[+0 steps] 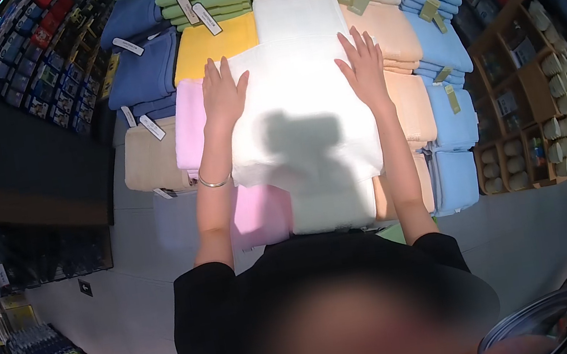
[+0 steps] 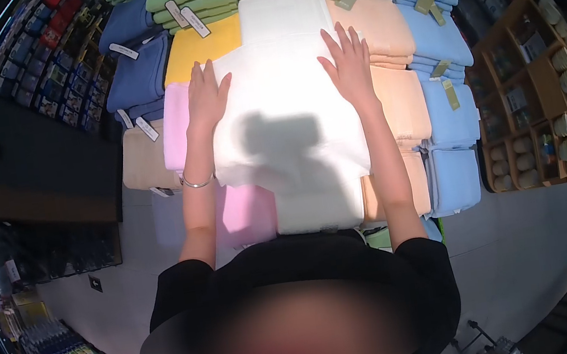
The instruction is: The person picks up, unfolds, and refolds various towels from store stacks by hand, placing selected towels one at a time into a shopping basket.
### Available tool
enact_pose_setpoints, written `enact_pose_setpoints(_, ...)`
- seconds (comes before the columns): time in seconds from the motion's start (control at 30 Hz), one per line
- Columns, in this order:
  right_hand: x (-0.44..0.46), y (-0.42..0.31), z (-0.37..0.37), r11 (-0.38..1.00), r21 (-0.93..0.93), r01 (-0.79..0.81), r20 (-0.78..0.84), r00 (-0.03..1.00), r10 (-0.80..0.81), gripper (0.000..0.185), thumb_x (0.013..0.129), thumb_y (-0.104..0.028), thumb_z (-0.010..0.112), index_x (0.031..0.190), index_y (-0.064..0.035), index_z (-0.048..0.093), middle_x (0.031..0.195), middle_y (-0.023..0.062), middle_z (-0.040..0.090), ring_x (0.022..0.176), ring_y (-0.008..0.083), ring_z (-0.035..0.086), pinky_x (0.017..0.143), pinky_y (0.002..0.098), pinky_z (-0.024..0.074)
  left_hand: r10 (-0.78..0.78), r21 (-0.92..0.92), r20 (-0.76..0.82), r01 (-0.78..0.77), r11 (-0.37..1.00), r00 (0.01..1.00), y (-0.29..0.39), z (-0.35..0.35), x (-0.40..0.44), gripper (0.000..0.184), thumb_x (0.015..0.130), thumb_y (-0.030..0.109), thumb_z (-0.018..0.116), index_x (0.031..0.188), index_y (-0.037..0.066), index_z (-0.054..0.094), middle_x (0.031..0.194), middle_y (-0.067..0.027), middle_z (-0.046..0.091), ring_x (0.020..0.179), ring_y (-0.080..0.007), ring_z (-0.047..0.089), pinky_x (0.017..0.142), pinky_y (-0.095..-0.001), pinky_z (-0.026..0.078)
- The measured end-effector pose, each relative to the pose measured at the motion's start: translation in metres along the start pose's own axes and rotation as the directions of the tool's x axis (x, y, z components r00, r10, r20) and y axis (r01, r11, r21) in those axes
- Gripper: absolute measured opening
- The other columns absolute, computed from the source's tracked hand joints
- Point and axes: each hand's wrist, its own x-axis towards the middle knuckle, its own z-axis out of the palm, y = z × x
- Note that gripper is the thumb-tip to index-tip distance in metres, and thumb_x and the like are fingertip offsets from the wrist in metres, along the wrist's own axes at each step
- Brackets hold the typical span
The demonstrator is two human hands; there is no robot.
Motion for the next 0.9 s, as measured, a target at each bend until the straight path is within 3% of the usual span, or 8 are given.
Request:
enact_pose_setpoints(0.2, -0.035, -0.021, -0.037, 0.979, 0.201, 0.032, -0.034, 0.999, -0.025, 0.038, 0.089, -0.019, 0.053, 0.126, -0.0115, 0.052, 0.141, 0.016, 0.035, 0.128, 0.0358, 0.033, 0.105, 0.0438, 0.0275, 0.005, -0.061, 0.05, -0.001, 0.998, 0.999, 0.019, -0.041, -0.047, 0.058, 0.091, 0.032, 0.05, 0.132, -0.006, 0.036, 0.136, -0.0306, 0.034, 0.129, -0.0404, 0.031, 0.106, -0.0484, 0.023)
enact_pose_setpoints(0.27, -0.076, -0.02, -0.037, 0.938, 0.344, -0.039, 0.126, 0.992, -0.005, 0.039, 0.088, -0.014, 0.053, 0.127, -0.0109, 0.051, 0.139, 0.0164, 0.038, 0.126, 0.0353, 0.036, 0.104, 0.043, 0.0302, 0.011, -0.07, 0.014, -0.01, 0.998, 1.0, 0.027, -0.057, -0.089, 0.056, 0.09, 0.03, 0.053, 0.131, -0.005, 0.038, 0.136, -0.0285, 0.035, 0.129, -0.0395, 0.032, 0.106, -0.0493, 0.023)
enact_pose_setpoints(0.4, -0.134, -0.032, -0.067, 0.899, 0.368, -0.236, 0.169, 0.968, 0.185, 0.045, 0.089, -0.012, 0.05, 0.132, -0.0031, 0.042, 0.137, 0.0176, 0.04, 0.128, 0.0307, 0.037, 0.105, 0.04, 0.0288, -0.148, -0.291, -0.18, 0.091, 0.952, 0.972, 0.044, -0.052, -0.178, 0.052, 0.082, 0.016, 0.065, 0.123, -0.003, 0.041, 0.133, -0.0241, 0.04, 0.127, -0.035, 0.035, 0.104, -0.0455, 0.027)
enact_pose_setpoints(0.53, -0.166, -0.034, -0.071, 0.561, 0.678, -0.474, 0.1, 0.816, 0.569, 0.05, 0.085, -0.006, 0.057, 0.131, 0.0014, 0.039, 0.131, 0.0184, 0.045, 0.121, 0.0248, 0.043, 0.1, 0.0352, 0.0347, -0.473, -0.617, -0.089, 0.324, 0.717, 0.876, 0.045, -0.042, -0.211, 0.053, 0.075, 0.007, 0.07, 0.119, -0.001, 0.041, 0.121, -0.0185, 0.05, 0.115, -0.0269, 0.047, 0.097, -0.0386, 0.037)
enact_pose_setpoints(0.6, -0.171, -0.031, -0.065, 0.332, 0.808, -0.486, 0.113, 0.682, 0.723, 0.051, 0.083, -0.003, 0.06, 0.13, 0.0029, 0.039, 0.127, 0.0168, 0.046, 0.118, 0.0211, 0.045, 0.097, 0.0328, 0.0378, -0.441, -0.714, 0.042, 0.336, 0.614, 0.896, 0.027, -0.03, -0.214, 0.051, 0.075, 0.007, 0.071, 0.118, -0.002, 0.042, 0.114, -0.016, 0.054, 0.105, -0.0237, 0.053, 0.091, -0.0356, 0.041)
enact_pose_setpoints(0.67, -0.163, -0.035, -0.068, 0.349, 0.76, -0.548, 0.155, 0.674, 0.722, 0.05, 0.084, -0.004, 0.06, 0.128, 0.0036, 0.039, 0.124, 0.0156, 0.048, 0.114, 0.0193, 0.047, 0.095, 0.0303, 0.0387, -0.406, -0.707, -0.008, 0.282, 0.648, 0.914, 0.019, -0.028, -0.202, 0.038, 0.077, 0.008, 0.071, 0.107, -0.002, 0.051, 0.097, -0.0117, 0.061, 0.086, -0.0189, 0.059, 0.081, -0.0307, 0.046)
enact_pose_setpoints(0.8, -0.152, -0.033, -0.054, 0.452, 0.762, -0.463, 0.114, 0.784, 0.61, 0.045, 0.085, -0.006, 0.061, 0.125, 0.0034, 0.043, 0.117, 0.0129, 0.052, 0.099, 0.0142, 0.052, 0.084, 0.0259, 0.0433, -0.376, -0.69, 0.123, 0.351, 0.633, 0.918, 0.019, -0.044, -0.189, 0.022, 0.079, 0.01, 0.07, 0.094, -0.001, 0.057, 0.086, -0.0091, 0.063, 0.079, -0.0124, 0.057, 0.072, -0.0275, 0.045)
enact_pose_setpoints(0.9, -0.15, -0.029, -0.057, 0.411, 0.725, -0.553, 0.168, 0.72, 0.673, 0.044, 0.084, -0.005, 0.062, 0.123, 0.005, 0.044, 0.107, 0.0118, 0.057, 0.095, 0.0108, 0.053, 0.079, 0.0237, 0.0434, -0.405, -0.731, 0.146, 0.375, 0.571, 0.902, 0.014, -0.042, -0.192, 0.018, 0.081, 0.011, 0.068, 0.091, 0.0, 0.058, 0.081, -0.0065, 0.063, 0.073, -0.0084, 0.054, 0.065, -0.0246, 0.044)
